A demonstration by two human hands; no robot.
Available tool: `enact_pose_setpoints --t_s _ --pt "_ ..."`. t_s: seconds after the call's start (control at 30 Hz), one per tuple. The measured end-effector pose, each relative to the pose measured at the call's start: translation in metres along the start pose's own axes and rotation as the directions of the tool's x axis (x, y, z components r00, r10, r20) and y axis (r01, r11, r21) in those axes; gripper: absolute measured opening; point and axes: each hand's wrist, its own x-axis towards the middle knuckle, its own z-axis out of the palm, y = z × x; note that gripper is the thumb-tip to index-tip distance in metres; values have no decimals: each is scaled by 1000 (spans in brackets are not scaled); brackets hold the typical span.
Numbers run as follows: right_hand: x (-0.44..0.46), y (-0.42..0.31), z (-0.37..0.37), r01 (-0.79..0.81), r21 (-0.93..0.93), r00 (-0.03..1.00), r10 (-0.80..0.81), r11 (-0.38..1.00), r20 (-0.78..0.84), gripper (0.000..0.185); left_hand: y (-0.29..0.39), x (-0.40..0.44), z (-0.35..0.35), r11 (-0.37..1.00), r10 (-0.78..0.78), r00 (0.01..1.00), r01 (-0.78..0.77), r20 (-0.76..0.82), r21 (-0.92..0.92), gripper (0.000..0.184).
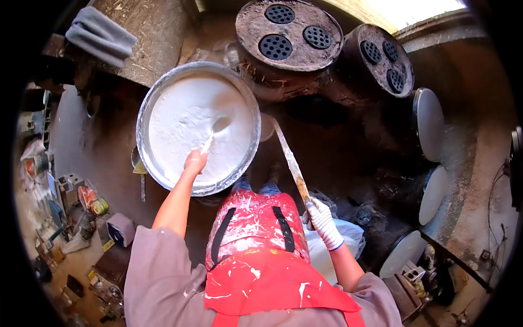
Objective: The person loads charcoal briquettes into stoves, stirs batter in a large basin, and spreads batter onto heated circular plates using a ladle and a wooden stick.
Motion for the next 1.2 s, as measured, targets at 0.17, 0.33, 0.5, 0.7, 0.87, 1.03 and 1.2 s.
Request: enact_pose_setpoints --t_s 0.17,0.33,0.5,0.7,0.87,1.03,1.2 --pt "-36 -31 2 100 -65 995 -100 993 13 33 -20 -57 -91 929 -186 939 264 290 -259 26" --pt "-78 -55 -6 153 -160 988 -148 975 48 36 68 -164 -236 835 -189 967 249 169 -491 30" --pt "-95 -70 4 191 -276 981 -180 942 65 37 103 -181 -253 728 -80 992 122 93 -675 33" --pt "-96 -72 33 343 -635 923 -373 692 92 35 22 -94 -159 686 -145 977 213 157 -696 22" --pt "-41 -87 88 401 -879 830 -509 259 228 30 -22 -10 -36 701 -368 900 434 233 -566 24" --pt "29 -78 129 525 -849 731 -543 62 413 19 -13 9 -2 733 -454 786 597 419 -327 25" --pt "33 -97 118 423 -903 746 -596 78 298 17 2 16 4 731 -379 852 515 361 -448 31"
